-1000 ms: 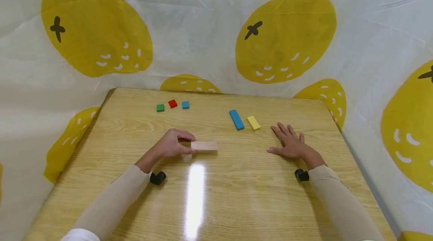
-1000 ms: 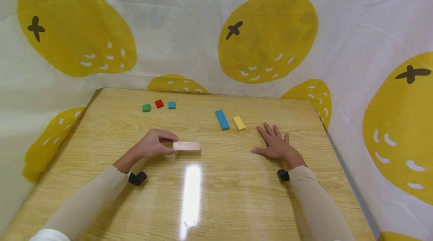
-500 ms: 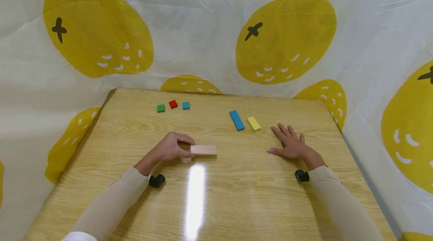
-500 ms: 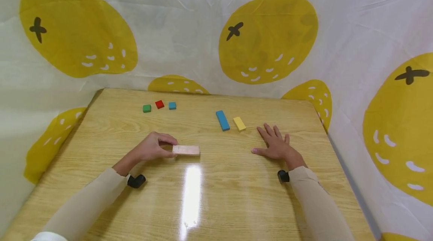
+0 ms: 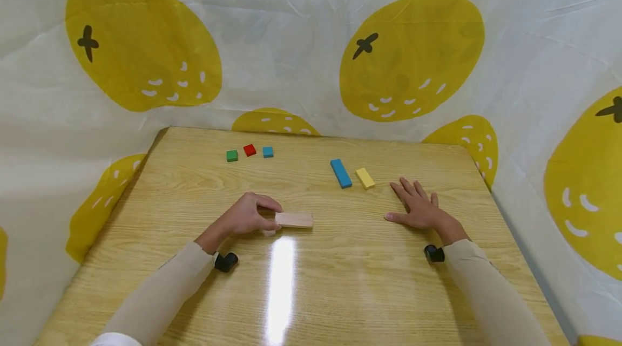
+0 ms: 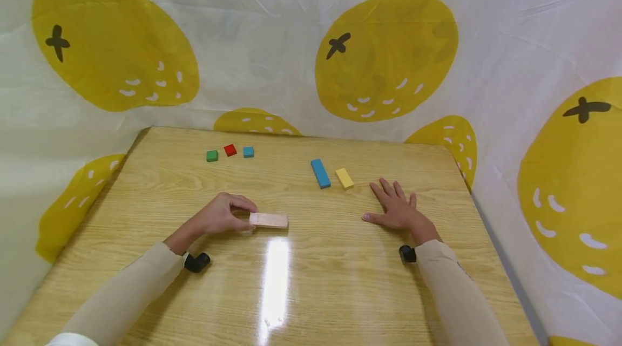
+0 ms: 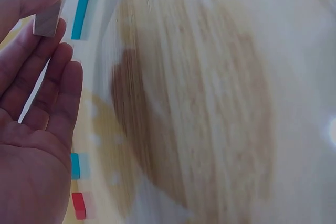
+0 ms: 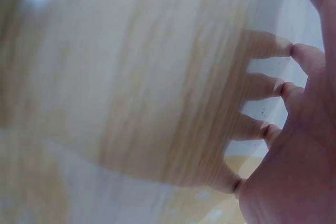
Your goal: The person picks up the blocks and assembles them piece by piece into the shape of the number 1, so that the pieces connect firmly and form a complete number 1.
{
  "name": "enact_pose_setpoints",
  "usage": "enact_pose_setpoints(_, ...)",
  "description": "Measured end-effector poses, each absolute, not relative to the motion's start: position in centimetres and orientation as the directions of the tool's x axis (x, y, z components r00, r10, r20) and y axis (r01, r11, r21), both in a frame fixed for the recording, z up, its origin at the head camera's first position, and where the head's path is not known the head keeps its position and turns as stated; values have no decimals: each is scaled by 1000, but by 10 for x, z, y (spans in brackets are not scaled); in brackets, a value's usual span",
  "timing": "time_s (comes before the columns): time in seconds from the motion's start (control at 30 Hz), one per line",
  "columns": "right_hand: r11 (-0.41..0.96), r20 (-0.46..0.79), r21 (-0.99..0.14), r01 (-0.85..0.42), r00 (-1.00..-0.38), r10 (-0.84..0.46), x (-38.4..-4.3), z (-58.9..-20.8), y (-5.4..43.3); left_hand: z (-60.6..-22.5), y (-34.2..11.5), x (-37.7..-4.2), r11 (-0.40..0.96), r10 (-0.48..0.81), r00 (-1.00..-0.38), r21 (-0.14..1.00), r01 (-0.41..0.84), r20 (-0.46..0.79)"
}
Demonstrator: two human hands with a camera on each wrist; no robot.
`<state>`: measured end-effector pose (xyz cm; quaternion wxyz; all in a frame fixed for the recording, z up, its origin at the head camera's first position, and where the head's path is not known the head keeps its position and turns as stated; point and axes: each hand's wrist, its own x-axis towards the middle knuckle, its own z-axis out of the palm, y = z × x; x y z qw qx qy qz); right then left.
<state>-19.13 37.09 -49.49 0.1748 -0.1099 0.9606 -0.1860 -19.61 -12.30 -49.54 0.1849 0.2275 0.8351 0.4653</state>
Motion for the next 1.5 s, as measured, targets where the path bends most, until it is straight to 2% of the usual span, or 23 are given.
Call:
enact_pose_setpoints(0.97,907,-304,-397,-142,-912,-276,-194,-495,372,-503,-122,-198,494,590,-805,819,293,-68)
enact_pose_setpoints(1.3,911,-305,-385,-144,-912,-273,-192,-491,369,-502,-123,-198,521,634,-773,751,406,-23)
enact_pose_setpoints(1.5,911,-312,-389,-140,-910,-273,-192,-492,369,-504,-124,-201,548,636,-771,726,415,-40)
